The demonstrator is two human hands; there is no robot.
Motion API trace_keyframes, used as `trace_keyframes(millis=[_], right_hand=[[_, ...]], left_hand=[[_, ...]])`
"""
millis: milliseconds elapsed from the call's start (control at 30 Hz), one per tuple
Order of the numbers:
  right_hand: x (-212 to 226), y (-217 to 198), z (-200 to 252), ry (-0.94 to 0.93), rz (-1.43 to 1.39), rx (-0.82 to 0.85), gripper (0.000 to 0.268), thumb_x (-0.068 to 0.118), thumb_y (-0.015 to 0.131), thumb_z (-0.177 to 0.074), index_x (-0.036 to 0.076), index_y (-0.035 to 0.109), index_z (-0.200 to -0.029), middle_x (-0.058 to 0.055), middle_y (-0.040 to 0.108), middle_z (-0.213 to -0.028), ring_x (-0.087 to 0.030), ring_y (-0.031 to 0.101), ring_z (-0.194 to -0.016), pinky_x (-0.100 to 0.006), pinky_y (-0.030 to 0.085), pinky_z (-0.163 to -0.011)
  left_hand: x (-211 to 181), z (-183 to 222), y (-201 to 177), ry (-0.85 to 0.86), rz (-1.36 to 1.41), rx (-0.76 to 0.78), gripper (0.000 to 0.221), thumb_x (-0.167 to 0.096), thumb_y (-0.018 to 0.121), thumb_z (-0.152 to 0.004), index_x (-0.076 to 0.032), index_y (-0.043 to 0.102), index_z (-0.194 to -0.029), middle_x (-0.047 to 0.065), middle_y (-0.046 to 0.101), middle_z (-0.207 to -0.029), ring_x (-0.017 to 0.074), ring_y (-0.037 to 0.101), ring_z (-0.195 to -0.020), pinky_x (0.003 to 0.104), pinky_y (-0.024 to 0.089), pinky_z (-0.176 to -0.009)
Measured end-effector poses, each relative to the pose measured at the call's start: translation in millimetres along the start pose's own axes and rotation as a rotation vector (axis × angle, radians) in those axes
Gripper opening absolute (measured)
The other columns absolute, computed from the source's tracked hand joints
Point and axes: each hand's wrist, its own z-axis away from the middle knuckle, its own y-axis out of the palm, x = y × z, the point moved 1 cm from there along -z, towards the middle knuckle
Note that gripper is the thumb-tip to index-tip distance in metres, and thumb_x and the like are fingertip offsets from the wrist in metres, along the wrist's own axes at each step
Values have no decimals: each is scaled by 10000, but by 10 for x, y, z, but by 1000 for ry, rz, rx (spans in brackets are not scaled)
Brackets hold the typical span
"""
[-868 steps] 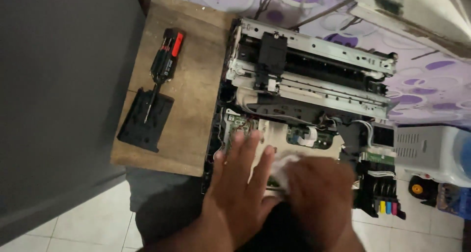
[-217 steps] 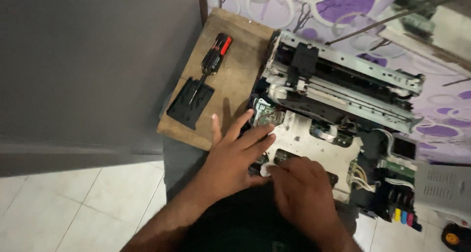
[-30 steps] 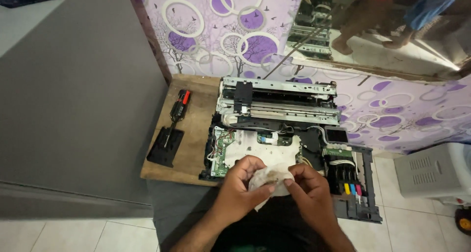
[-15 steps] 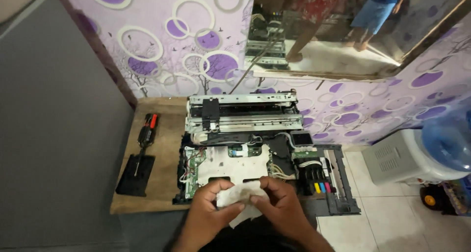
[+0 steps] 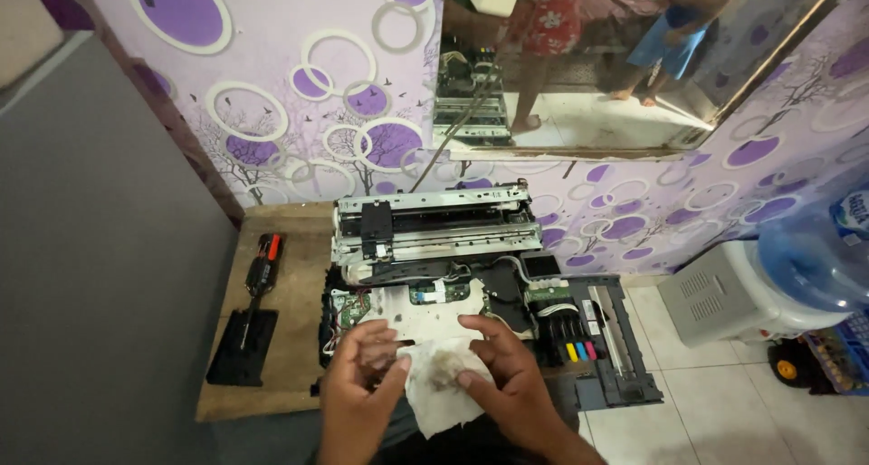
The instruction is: The person wipes the interior metal chassis of a disassembled printer with a white cloth. The person repeatedly wipes the same central area of the printer's base while the device remains open on a table.
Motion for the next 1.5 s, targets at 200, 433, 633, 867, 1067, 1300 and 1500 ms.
trace_keyframes(millis=[200, 433, 633, 867, 1067, 1300, 1500], right_hand=[[100, 19, 36, -51, 2, 65, 494, 41, 681, -933, 55, 553, -1410, -100, 720, -953, -142, 688, -817, -259, 520, -692], [87, 28, 122, -17, 28, 27, 478, 76, 710, -905, 69, 598, -1370, -109, 760, -1085, -123, 689, -886, -269, 547, -738], [66, 39, 92, -172, -187, 43, 621, 23, 679, -941, 28, 433, -1511, -151, 646, -1258, -198, 639, -1045, -350, 533, -894], [-354, -129, 143, -99, 90, -10, 246, 110, 813, -849, 48, 678, -1045, -81, 695, -1040, -166, 636, -932, -338, 528, -771], [-131, -66, 96, -112, 32, 31, 117, 77, 752, -908, 82, 635, -908, -32, 592, -856, -135, 534, -751, -294, 433, -653], [-40, -11, 118, -2, -15, 151, 387, 68, 794, -872, 20, 688, -1242, -77, 724, -1050, -123, 681, -870, -279, 560, -752], [26, -6, 73, -289, 273, 120, 129, 210, 674, -964, 101, 686, -896, -19, 670, -794, -154, 607, -706, -309, 451, -639]], left_hand=[[-126, 287, -19, 329, -524, 101, 444, -402, 814, -730, -272, 851, -1153, -70, 841, -1126, 132, 779, -1031, 350, 573, -870], [19, 197, 72, 248, -320, 287, 216, -255, 818, -774, -174, 897, -958, -29, 897, -879, 101, 805, -856, 301, 613, -803], [76, 134, 46, 261, -317, 262, 143, -266, 774, -879, -189, 867, -956, 29, 786, -873, 203, 755, -809, 451, 568, -739], [54, 128, 42, 387, -265, 269, 219, -305, 813, -811, -159, 871, -964, 31, 833, -877, 177, 781, -821, 397, 609, -732], [95, 91, 73, 378, -263, 350, 289, -308, 874, -783, -134, 871, -1013, 32, 818, -887, 154, 766, -836, 363, 582, -736], [53, 148, 19, 529, -240, 244, 102, -158, 801, -873, -124, 886, -919, 33, 758, -739, 157, 668, -676, 382, 505, -601], [53, 140, 30, 425, -266, 257, 281, -289, 888, -773, -159, 879, -1021, 30, 860, -1011, 187, 811, -962, 389, 605, -818]])
